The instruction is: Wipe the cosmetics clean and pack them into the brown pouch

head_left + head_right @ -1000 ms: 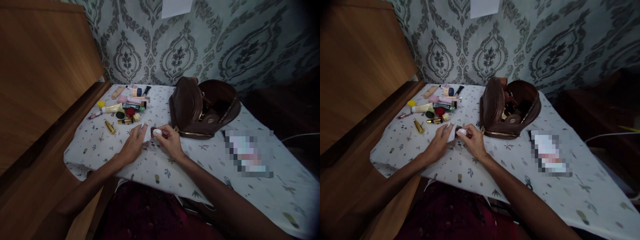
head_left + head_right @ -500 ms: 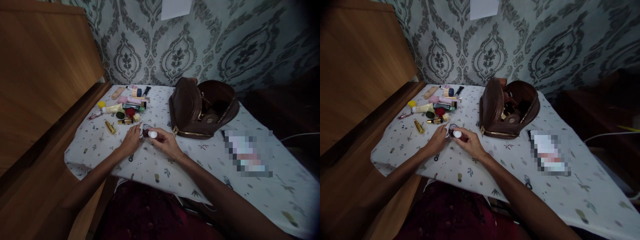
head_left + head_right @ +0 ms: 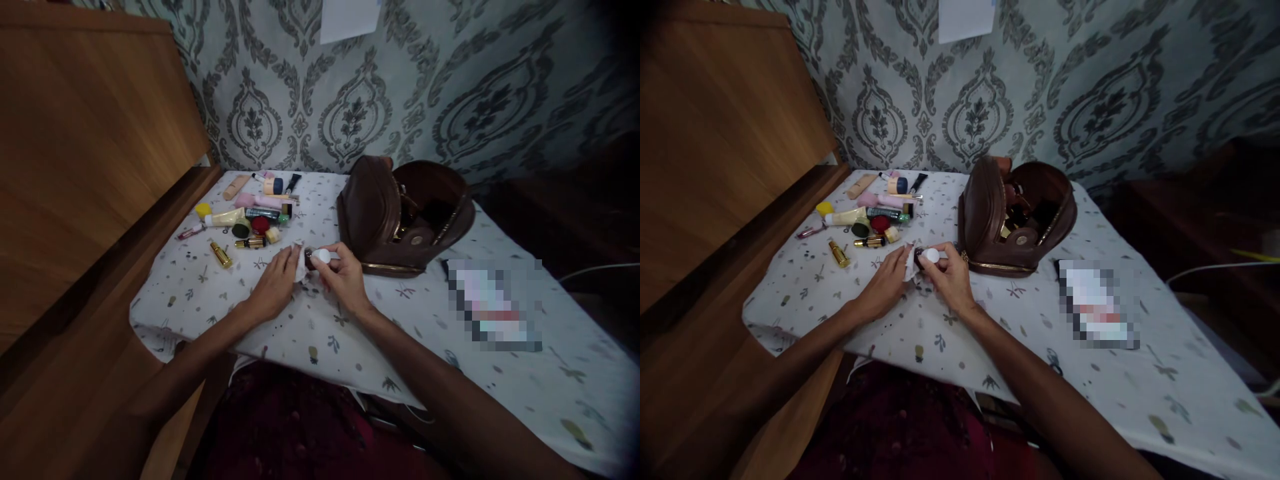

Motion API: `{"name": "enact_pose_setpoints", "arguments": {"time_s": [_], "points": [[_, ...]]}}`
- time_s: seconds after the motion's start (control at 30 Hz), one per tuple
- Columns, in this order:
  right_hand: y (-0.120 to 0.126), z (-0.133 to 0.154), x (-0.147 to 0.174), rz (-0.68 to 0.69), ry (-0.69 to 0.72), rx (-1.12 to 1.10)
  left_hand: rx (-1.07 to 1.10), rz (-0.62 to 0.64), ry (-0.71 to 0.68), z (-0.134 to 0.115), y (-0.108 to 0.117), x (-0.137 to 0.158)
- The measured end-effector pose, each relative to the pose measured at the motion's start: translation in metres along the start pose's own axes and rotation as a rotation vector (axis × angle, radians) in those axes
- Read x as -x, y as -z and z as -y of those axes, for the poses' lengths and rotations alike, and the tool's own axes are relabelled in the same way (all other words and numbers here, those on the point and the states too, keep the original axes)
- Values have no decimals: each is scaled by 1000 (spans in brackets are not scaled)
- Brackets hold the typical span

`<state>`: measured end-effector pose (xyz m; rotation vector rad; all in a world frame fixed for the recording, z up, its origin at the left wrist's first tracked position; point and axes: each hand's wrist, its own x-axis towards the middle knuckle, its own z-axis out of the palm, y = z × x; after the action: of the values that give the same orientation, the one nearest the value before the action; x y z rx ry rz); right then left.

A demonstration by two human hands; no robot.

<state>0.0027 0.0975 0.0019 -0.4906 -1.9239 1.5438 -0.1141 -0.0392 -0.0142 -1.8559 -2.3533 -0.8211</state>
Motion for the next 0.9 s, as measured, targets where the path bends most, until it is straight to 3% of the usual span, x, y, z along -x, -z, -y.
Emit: {"name": "enact_pose_setpoints", "arguments": {"time_s": [0.17,0.43,0.53,0.73,0.9], "points": [[1,1,-5,-22,13,-1,-27,58,18,23,0,0],[7,-7,-12,-31,30,117,1,33,19,18,0,0],[6,-11,-14,-10,-12,76,101,20,40,18,2,-3],[1,-8,-11,40,-78,-153,440,-5,230,8,12,-7],[-1,-6,-8,18,-101,-249,645,26,254,-1,13,-9]]}}
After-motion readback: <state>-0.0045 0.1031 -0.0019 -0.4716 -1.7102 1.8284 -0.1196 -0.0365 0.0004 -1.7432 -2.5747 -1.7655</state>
